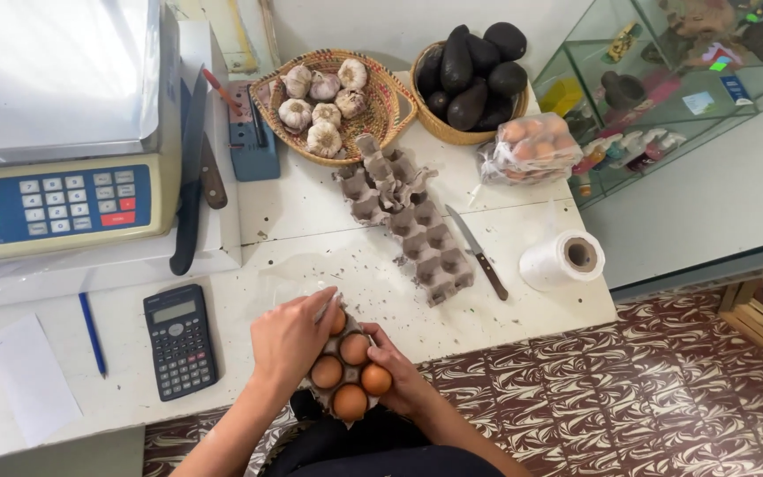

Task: The person is transferring eggs from a tray into a plastic bag, tying the bag, and then cutting a cardboard egg carton using a knife.

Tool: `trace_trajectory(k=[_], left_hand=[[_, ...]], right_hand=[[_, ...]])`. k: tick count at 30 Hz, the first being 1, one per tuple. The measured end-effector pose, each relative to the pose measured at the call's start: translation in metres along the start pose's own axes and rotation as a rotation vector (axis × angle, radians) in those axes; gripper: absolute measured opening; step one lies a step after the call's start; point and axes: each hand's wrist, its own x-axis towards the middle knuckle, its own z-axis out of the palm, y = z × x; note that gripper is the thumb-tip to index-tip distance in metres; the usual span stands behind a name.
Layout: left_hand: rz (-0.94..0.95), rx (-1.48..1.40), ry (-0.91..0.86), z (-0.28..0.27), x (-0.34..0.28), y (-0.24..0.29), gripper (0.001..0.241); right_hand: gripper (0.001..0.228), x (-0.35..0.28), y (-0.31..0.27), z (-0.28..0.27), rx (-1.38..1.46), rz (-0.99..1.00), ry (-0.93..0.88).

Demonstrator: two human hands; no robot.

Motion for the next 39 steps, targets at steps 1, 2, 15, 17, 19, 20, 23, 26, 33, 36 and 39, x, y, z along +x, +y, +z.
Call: trace_trajectory(k=[1,2,15,17,19,20,23,26,33,36,39], left_hand=[[-0.008,0.02,-0.096,-0.001,0.005,0.004,0.025],[0.005,0.018,-0.096,0.002,0.009,0.006,0.025],[0.236,-0.025,-0.209,0.007,0.042,0.022,0.027],[0.239,-0.014,-0.155,0.011,0.045,0.022,0.027],[0.1,-0.043,-0.396,0.015,0.046,0.027,0.03],[0.103,-0.043,-0.395,0.015,0.047,0.026,0.03],[0.481,-0.128,-0.342,0.011,0.048,0.021,0.024],[0.625,-0.149,-0.313,0.0,0.051,0.018,0.023],[0.233,-0.317,-0.412,0.002,0.061,0.014,0.026],[0.206,-0.319,-0.472,0.007,0.063,0.021,0.024],[0.399,-0.377,-0.446,0.011,0.057,0.021,0.018]], right_hand=[[0.043,0.001,0.002,0.0,-0.011,-0.024,-0.016],[0.043,0.0,0.0,-0.001,-0.009,-0.036,-0.012],[0.04,-0.005,0.004,-0.02,0.046,-0.094,-0.107],[0.042,-0.006,0.005,-0.021,0.052,-0.094,-0.11],[0.041,-0.005,0.003,-0.017,0.054,-0.089,-0.116],[0.041,-0.004,0.001,-0.016,0.053,-0.092,-0.116],[0.037,-0.003,-0.002,-0.015,0.072,-0.109,-0.095],[0.039,-0.002,-0.006,-0.017,0.14,-0.058,0.006],[0.04,-0.001,-0.006,-0.025,0.07,-0.033,-0.081],[0.04,0.0,-0.003,-0.024,0.085,-0.02,-0.091],[0.04,0.002,-0.01,-0.012,0.076,-0.039,-0.047]])
